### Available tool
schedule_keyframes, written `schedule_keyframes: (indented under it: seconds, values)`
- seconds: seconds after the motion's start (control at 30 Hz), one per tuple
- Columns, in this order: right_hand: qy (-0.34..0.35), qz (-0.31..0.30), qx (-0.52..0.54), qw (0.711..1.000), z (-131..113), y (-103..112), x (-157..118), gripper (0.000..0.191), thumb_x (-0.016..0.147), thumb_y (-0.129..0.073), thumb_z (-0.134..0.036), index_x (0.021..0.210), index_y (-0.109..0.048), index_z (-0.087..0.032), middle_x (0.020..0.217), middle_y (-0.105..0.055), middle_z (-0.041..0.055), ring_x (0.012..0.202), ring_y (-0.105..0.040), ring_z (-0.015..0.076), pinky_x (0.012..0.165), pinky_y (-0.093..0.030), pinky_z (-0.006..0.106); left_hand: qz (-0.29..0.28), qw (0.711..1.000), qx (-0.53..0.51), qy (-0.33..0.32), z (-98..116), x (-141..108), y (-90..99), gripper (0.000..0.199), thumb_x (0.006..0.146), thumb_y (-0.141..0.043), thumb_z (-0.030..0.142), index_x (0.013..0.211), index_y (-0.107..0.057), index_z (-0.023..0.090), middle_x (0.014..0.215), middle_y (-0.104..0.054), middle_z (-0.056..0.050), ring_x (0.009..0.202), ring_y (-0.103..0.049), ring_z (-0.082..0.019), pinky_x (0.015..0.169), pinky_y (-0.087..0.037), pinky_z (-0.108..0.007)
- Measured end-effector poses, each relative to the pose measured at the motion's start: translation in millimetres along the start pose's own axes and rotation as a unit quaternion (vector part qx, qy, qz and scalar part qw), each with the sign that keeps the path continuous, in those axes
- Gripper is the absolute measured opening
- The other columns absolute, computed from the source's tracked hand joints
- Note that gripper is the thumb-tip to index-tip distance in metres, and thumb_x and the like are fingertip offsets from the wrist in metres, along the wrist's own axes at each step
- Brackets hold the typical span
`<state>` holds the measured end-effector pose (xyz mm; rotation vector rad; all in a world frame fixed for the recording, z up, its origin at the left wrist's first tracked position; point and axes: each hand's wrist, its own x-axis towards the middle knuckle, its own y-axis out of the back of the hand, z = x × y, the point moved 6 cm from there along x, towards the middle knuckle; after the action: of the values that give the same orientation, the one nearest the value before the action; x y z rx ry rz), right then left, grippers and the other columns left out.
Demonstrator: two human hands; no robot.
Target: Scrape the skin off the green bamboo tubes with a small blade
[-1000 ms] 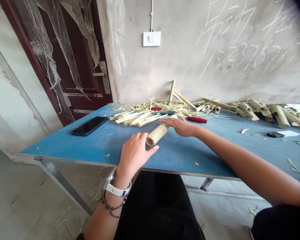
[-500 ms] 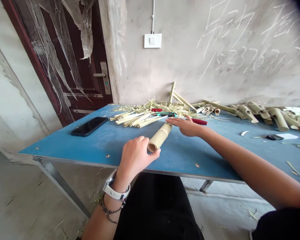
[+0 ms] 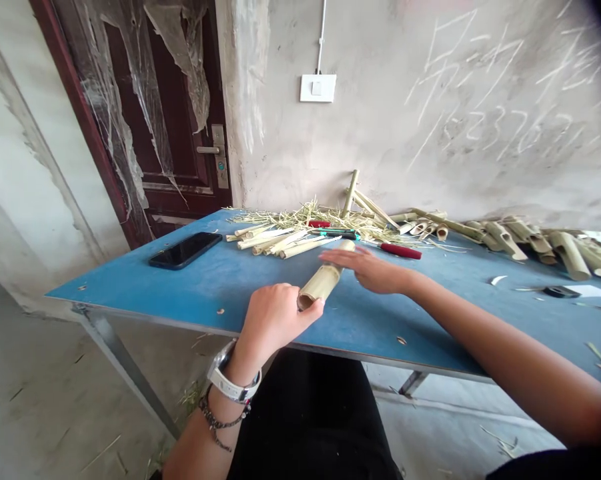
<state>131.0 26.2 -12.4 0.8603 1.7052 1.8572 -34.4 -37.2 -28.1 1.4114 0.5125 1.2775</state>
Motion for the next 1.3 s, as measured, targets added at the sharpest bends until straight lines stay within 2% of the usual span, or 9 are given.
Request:
schedule_keyframes:
  seconds: [0.13,0.27,0.33,0.5,0.7,0.9,1.1,1.23,1.3]
  values:
    - [0.177,-0.080,0.118,0.974,-37.4,1.2,-1.2,0.084,0.065,-0.029,0.007,0.138,-0.032,-0.033,0.144,-0.031,-0.0086,0.133,-0.025,0.0137,0.110,-0.019,0.041,-0.014,1.000,0.009,0.010,-0.5,0.0,-0.2,0.050,0.084,-0.034,0.053,0.064,-0.062,0.017,0.065,-0.065,-0.007,0.059,-0.059,-0.019,0.049,-0.026,-0.026]
    - [-0.051,0.038,0.030,0.998,12.2,-0.1,4.9,0.086,0.060,-0.028,0.009,0.136,-0.036,-0.030,0.140,-0.039,-0.0018,0.131,-0.031,0.0193,0.108,-0.014,0.053,-0.009,1.000,0.003,0.012,-0.9,-0.3,-0.3,0.048,0.084,-0.035,0.053,0.066,-0.063,0.018,0.068,-0.066,-0.006,0.061,-0.060,-0.019,0.049,-0.025,-0.026]
    - [-0.070,0.049,0.034,0.996,19.0,1.8,3.2,0.083,0.061,-0.031,0.008,0.136,-0.038,-0.029,0.140,-0.039,0.0000,0.132,-0.029,0.0215,0.108,-0.013,0.054,-0.004,1.000,-0.002,0.004,-0.8,-0.5,-0.7,0.046,0.084,-0.036,0.052,0.066,-0.062,0.018,0.068,-0.066,-0.006,0.061,-0.060,-0.019,0.048,-0.024,-0.025]
    - [0.158,-0.098,0.234,0.954,-26.1,10.8,-3.4,0.061,0.075,-0.038,-0.004,0.130,-0.046,-0.028,0.140,-0.039,-0.0056,0.133,-0.025,0.0154,0.109,-0.024,0.038,0.001,1.000,0.004,-0.005,-1.2,-0.6,-0.8,0.045,0.084,-0.036,0.051,0.064,-0.059,0.018,0.067,-0.064,-0.005,0.058,-0.058,-0.017,0.047,-0.019,-0.026]
    - [-0.082,0.038,0.059,0.994,19.2,6.2,1.1,0.072,0.070,-0.034,0.001,0.136,-0.038,-0.028,0.141,-0.038,0.0010,0.131,-0.030,0.0234,0.106,-0.012,0.059,-0.002,1.000,0.000,0.002,0.0,0.1,1.0,0.043,0.084,-0.036,0.050,0.063,-0.056,0.018,0.067,-0.064,-0.004,0.058,-0.057,-0.016,0.047,-0.019,-0.026]
    - [0.161,-0.099,0.227,0.955,-33.1,10.7,-4.8,0.083,0.059,-0.032,0.006,0.130,-0.045,-0.035,0.138,-0.040,-0.0122,0.132,-0.027,0.0138,0.109,-0.026,0.037,-0.008,1.000,0.016,-0.002,0.3,0.1,0.2,0.045,0.086,-0.034,0.048,0.064,-0.059,0.018,0.066,-0.064,-0.006,0.060,-0.059,-0.019,0.048,-0.021,-0.026]
    - [-0.071,0.044,0.057,0.995,12.5,9.2,1.6,0.082,0.061,-0.030,0.005,0.135,-0.039,-0.030,0.139,-0.040,-0.0004,0.130,-0.032,0.0226,0.106,-0.019,0.056,-0.025,0.999,0.015,0.014,-0.6,0.9,0.1,0.046,0.086,-0.033,0.048,0.066,-0.060,0.018,0.070,-0.067,-0.006,0.061,-0.059,-0.018,0.048,-0.023,-0.026]
    - [0.151,-0.064,0.185,0.969,-32.3,8.0,0.6,0.081,0.062,-0.030,0.006,0.132,-0.043,-0.032,0.139,-0.039,-0.0095,0.132,-0.027,0.0137,0.110,-0.023,0.040,-0.016,1.000,0.023,0.010,0.0,0.3,0.9,0.046,0.086,-0.033,0.048,0.064,-0.059,0.017,0.067,-0.066,-0.007,0.060,-0.059,-0.018,0.048,-0.022,-0.026]
    - [0.164,-0.080,0.186,0.966,-35.1,6.3,1.1,0.079,0.064,-0.030,0.006,0.131,-0.043,-0.033,0.139,-0.039,-0.0101,0.133,-0.026,0.0130,0.110,-0.022,0.039,-0.007,1.000,0.026,0.006,0.3,-0.1,1.5,0.046,0.086,-0.033,0.048,0.064,-0.059,0.018,0.067,-0.066,-0.006,0.060,-0.059,-0.018,0.048,-0.022,-0.026]
